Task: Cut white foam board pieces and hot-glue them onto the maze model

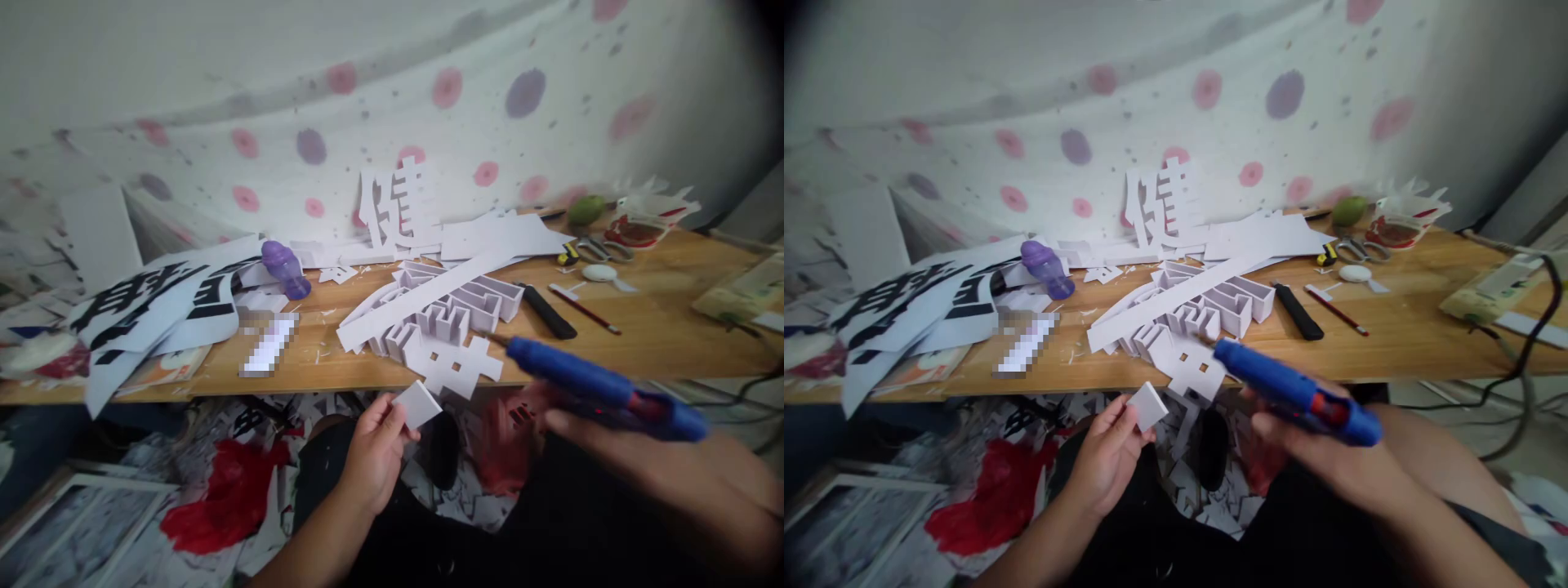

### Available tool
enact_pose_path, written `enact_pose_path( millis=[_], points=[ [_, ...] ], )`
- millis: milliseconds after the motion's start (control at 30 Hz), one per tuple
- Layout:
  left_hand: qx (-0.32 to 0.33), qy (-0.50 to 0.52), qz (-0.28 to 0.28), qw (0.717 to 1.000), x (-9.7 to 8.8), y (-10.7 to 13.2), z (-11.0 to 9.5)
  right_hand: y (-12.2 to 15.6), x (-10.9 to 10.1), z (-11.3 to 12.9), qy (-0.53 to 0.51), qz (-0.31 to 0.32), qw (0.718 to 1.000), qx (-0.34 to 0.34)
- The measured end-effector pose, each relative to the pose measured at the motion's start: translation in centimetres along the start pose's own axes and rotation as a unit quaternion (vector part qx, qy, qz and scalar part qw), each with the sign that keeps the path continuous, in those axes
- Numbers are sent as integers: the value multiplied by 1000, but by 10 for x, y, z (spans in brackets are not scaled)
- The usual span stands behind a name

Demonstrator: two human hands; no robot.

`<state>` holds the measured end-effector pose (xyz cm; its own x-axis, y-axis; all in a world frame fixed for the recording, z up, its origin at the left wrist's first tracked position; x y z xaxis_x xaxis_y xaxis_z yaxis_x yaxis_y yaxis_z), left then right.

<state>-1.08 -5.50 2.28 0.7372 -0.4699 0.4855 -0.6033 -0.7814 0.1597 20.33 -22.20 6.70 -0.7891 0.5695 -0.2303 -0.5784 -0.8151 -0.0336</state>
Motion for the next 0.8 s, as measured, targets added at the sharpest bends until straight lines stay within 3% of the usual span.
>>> enact_pose_path(
  millis=[67,167,367,800],
  points=[
    [-2,5,-1,1000,-1,0,-2,14,40,9,-98,85,991,32],
    [-3,2,0,1000,-3,0,-4,22,64,12,-166,142,975,42],
    [30,1,15,999,-5,-4,-12,18,68,-3,-129,216,968,6],
    [33,-34,32,998,-3,-9,-14,15,67,-5,-93,213,973,13]
  ],
)
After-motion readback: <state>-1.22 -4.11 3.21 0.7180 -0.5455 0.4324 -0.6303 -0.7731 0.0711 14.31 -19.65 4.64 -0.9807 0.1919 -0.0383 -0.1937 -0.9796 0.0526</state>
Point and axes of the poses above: each hand's wrist, its own y-axis away from the middle knuckle, its own x-axis out of the palm, z = x × y, the point moved 4 cm from there along -y, towards the middle knuckle, and after that the axes turned 1 degree about -z, right-handed, at the moved point
